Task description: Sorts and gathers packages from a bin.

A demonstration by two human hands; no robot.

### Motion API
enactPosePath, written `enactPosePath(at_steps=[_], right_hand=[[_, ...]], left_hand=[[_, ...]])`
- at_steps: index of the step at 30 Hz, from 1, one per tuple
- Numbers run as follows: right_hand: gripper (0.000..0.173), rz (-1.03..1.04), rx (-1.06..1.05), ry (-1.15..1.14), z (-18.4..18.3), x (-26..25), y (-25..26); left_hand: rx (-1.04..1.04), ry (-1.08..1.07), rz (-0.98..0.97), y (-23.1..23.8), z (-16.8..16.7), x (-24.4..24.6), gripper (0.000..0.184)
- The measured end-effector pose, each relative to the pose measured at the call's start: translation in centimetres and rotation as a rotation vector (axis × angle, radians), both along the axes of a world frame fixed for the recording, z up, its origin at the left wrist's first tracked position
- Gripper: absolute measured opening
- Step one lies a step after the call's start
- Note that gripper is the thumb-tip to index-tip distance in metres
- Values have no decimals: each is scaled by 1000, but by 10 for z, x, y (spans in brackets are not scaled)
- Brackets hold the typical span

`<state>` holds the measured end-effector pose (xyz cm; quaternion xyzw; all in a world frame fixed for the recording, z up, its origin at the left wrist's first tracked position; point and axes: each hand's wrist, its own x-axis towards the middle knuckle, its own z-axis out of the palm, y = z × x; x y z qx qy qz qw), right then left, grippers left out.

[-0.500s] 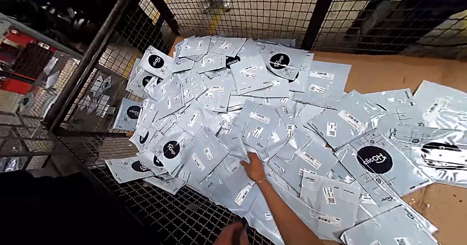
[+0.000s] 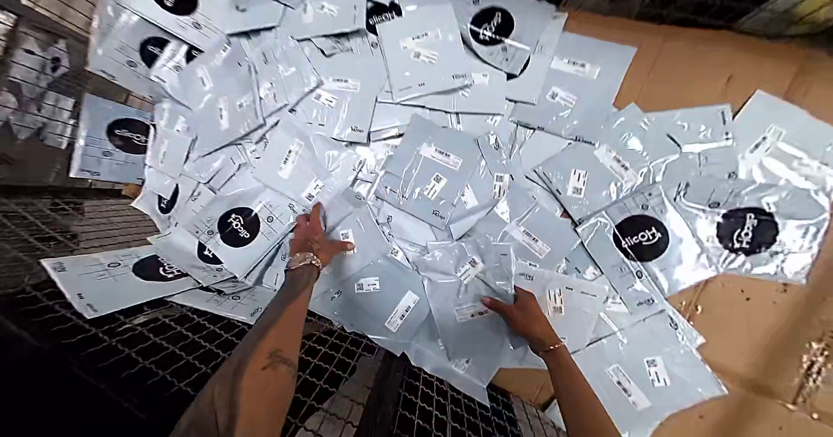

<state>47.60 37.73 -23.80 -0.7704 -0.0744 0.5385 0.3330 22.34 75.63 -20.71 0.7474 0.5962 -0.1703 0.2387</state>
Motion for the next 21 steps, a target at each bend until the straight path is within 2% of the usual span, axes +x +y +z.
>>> enactPosePath(at_steps=[2,3,5,6,8,10,13,16,18,21], right_hand=[[34,-112,119,90,9,-12,0],[32,-169,194,120,15,-14,0],[31,-257,290,150,31,-14,2],[30,-291,311,168,40,-11,6],[29,-325,311,213,53,-6,16],[29,-311,301,272,54,-7,25],[37,-355,284,315,45,-22,37],[49,-442,251,242,42,-32,46],[52,-348,208,141,41,-29,50],[63,30,214,50,40,-16,60]], left_hand=[[-68,-24,56,-5,2,-7,120],[-96,-37,88,-9,5,-10,106],[-82,-70,98,-20,12,-11,60],[-54,-74,82,-29,17,-5,48],[-51,-132,60,-56,30,12,46],[-137,-234,114,-90,51,39,49],[-391,-507,360,-144,64,76,45],[-678,-716,532,-191,51,81,29],[-653,-622,462,-201,48,67,28],[-371,-221,257,-173,50,31,58]])
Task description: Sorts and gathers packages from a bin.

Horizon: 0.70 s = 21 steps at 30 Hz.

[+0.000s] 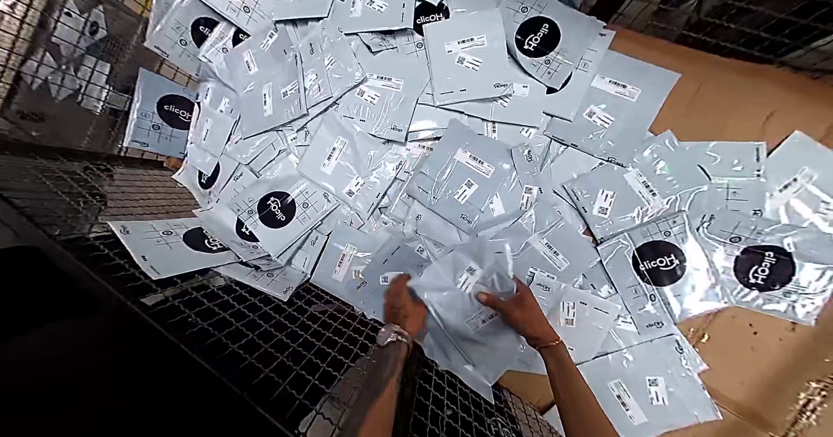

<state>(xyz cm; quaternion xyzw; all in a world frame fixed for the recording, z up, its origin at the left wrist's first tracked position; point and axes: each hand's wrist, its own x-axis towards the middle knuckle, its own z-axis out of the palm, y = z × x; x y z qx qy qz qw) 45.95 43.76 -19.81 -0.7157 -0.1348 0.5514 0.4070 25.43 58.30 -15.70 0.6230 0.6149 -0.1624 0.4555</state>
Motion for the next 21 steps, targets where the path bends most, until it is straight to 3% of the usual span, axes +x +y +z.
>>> enactPosePath(at_steps=[3,5,7,9,12,14,16,19,21], right_hand=[[82,322,63,-24,-5,-5,28],[84,508,57,-33,-8,-20,54],[61,624,39,-109,-16,-43,73],[49,615,98,-194,-35,-63,78],[49,582,98,-217,-47,-71,70],[49,593,28,-222,-42,-73,57],[57,577,-59,-202,-36,-72,39],[70,564,-166,-147,-36,-69,9],[76,535,-167,-149,-38,-70,-4]], left_hand=[[144,257,53,39,-11,-28,81],[133,303,-44,57,-24,-40,82],[50,332,-208,66,-26,-44,64],[-96,287,-271,67,-26,-51,46],[-185,116,-251,69,-28,-65,35],[-54,134,-158,80,-27,-71,32],[157,220,-9,100,-27,-79,64],[233,325,-38,132,-39,-89,131],[187,334,-82,143,-42,-87,146]])
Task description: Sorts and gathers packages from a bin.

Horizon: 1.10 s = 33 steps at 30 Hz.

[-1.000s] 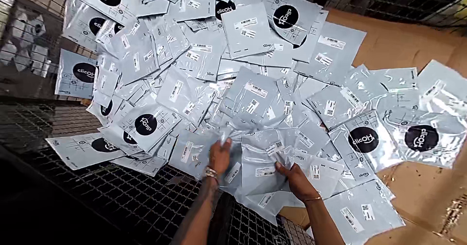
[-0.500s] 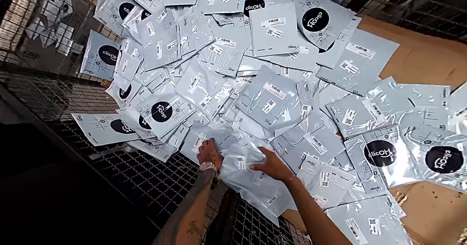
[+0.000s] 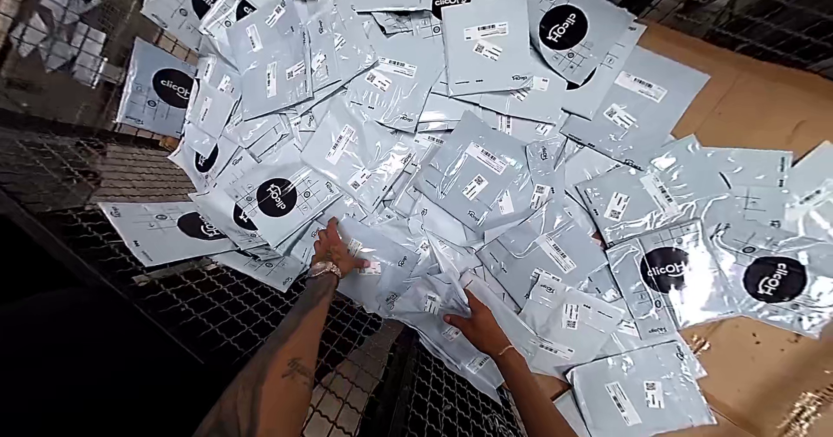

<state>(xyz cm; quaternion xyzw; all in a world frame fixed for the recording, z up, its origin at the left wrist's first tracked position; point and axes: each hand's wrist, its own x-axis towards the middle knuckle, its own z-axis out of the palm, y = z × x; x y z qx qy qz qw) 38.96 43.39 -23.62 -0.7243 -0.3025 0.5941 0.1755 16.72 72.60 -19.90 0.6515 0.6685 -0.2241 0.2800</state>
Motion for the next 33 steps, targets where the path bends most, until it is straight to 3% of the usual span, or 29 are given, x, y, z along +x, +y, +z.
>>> enactPosePath(at_steps=[3,5,6,9,12,16,20,23,26,28,30,33], right_hand=[[81,-49,24,-18,6,-4,-6],[96,-44,-55,-24,13,-1,-4],[96,-20,-100,-28,15,1,-4],[51,-37,-95,-108,27,12,-8],[39,-138,131,-202,43,34,-24],[21,-78,412,-259,65,80,-27],[20,-143,557,-195,77,119,13],[29,-264,484,-58,69,144,40],[44,-464,375,-29,51,161,45],[51,-717,310,-1,43,166,37],[64,-1009,293,64,31,168,22],[78,-1313,260,180,13,169,1]], left_hand=[[-105,11,-27,-14,2,6,144],[-142,92,-58,-25,9,23,129],[-135,107,-76,-30,14,32,117],[-22,33,-60,-34,36,50,84],[17,-83,-90,-20,67,70,65],[-31,-458,-349,-6,88,114,30],[-369,-681,-624,-14,88,200,27],[-501,-853,-557,-15,84,253,22],[-184,-896,-328,16,41,280,39],[67,-663,-193,44,14,287,71],[141,-466,-150,56,-16,282,91],[100,-423,-272,33,-28,265,62]])
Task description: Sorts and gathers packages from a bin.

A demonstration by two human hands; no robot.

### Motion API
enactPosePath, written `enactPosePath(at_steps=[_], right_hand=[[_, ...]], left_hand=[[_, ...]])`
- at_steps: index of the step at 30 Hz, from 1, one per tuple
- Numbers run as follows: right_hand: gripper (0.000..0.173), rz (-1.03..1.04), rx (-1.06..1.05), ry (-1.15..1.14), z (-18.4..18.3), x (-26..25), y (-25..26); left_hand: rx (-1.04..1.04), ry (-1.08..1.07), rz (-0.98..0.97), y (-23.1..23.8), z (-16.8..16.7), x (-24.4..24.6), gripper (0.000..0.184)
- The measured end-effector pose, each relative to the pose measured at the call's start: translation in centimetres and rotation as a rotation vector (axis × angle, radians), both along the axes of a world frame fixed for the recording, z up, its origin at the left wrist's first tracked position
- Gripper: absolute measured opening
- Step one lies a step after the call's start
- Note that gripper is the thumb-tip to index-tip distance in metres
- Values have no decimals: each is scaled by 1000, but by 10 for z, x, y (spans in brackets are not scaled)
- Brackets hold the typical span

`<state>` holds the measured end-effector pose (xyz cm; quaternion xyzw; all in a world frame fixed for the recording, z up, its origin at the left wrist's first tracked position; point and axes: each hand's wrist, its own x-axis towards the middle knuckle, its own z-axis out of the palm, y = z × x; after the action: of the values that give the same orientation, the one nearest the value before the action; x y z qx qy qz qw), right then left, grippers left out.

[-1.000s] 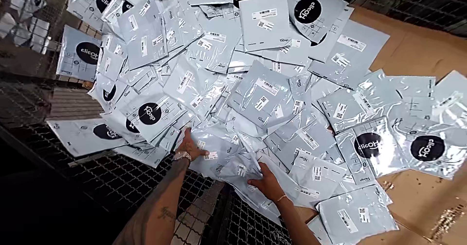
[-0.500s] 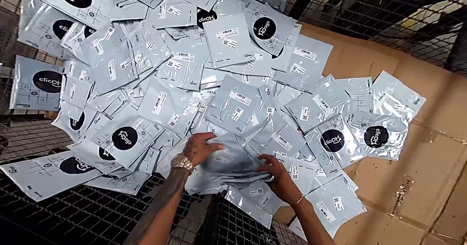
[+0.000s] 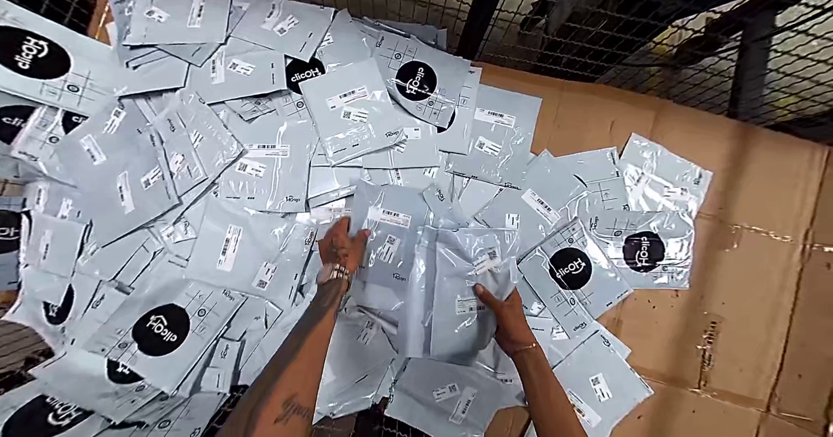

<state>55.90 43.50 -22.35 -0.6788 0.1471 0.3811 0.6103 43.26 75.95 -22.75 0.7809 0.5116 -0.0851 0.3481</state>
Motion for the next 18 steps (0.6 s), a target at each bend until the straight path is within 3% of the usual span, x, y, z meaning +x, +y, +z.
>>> enactPosePath(at_steps=[3,5,8,10,12,15,16,18], right_hand=[[64,-98,22,111,-3,-1,-15],[59,-114,72,170,4,-1,-22],[80,-163,168,197,12,-7,-33],[93,-207,236,192,16,-13,-40],[95,-228,282,195,23,-19,-48],[91,-233,252,226,43,-28,-51],[89,-253,232,240,48,-31,-51],[87,-305,249,253,54,-43,-60]], left_hand=[[-85,-108,-111,-35,23,-8,43],[-350,-260,-38,-65,51,-8,39],[-872,-442,59,-113,95,-6,35],[-1077,-530,38,-134,111,-4,36],[-1175,-572,15,-146,114,4,32],[-1026,-498,-37,-137,106,28,49],[-875,-457,-45,-128,94,37,56],[-402,-308,-114,-104,63,52,42]])
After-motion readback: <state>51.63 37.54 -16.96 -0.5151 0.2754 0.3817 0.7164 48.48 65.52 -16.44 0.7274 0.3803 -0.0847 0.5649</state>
